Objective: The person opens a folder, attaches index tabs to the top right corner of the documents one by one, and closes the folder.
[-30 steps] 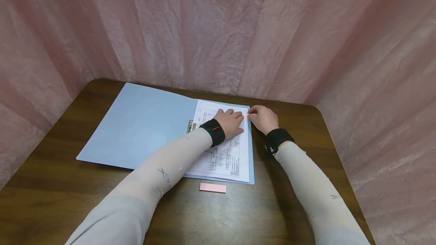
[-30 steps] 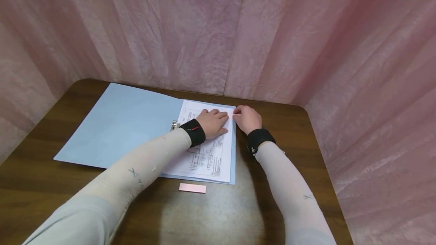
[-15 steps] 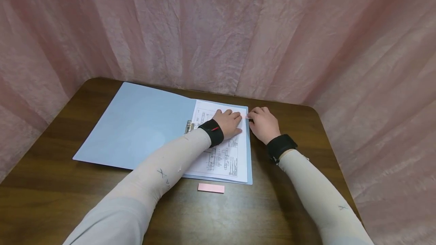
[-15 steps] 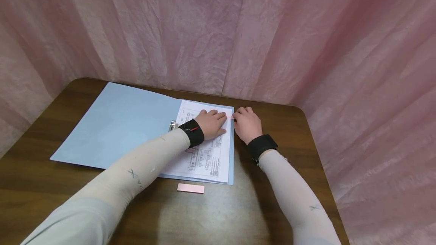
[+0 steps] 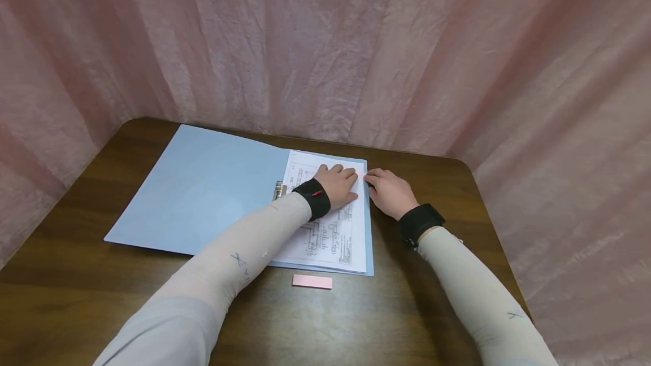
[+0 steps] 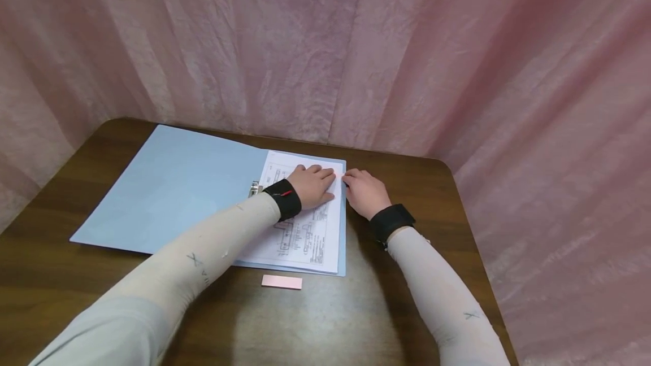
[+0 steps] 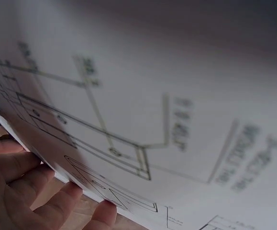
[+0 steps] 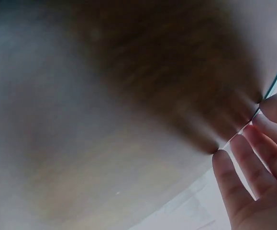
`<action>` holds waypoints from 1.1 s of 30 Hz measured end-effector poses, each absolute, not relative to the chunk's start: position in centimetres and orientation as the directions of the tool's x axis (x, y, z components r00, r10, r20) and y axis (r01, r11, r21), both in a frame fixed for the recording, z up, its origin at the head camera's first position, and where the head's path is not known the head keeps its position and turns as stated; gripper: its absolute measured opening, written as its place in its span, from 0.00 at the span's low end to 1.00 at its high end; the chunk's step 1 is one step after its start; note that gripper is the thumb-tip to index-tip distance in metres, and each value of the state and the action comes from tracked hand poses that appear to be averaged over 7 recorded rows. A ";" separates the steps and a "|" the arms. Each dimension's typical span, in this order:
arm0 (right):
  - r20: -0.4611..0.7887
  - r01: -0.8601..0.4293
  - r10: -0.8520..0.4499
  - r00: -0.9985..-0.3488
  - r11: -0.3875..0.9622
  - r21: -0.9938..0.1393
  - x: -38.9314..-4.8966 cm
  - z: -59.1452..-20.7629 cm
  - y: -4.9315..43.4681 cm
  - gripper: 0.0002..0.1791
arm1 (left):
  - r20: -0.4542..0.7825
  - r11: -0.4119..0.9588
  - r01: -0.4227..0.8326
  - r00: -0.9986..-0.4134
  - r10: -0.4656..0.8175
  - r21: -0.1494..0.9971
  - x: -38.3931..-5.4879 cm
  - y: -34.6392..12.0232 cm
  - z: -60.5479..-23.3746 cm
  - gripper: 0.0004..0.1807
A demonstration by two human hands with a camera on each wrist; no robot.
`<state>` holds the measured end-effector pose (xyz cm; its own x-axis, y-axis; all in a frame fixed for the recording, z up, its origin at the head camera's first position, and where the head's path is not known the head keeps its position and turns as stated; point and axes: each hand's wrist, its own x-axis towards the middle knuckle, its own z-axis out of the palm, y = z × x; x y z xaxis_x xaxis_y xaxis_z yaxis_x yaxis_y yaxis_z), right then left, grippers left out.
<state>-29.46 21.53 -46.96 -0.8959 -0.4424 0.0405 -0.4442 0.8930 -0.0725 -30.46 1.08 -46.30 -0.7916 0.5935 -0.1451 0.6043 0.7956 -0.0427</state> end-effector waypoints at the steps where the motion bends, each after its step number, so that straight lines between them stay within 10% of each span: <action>1: 0.035 -0.445 -0.444 -0.896 0.892 -0.077 -29.4 -47.0 21.5 0.24 | -0.145 0.796 0.603 -0.793 0.592 -0.047 -30.4 1.0 -46.4 0.39; 33: 0.031 -0.460 -0.459 -0.888 0.885 -0.072 -29.8 -47.3 21.8 0.25 | -0.186 0.739 0.670 -0.737 0.650 -0.073 -31.4 1.3 -46.1 0.42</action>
<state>-29.81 21.82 -47.25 -0.8881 -0.4586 0.0313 -0.4596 0.8852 -0.0722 -31.38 1.31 -46.14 -0.7370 0.6498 -0.1861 0.6699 0.7388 -0.0732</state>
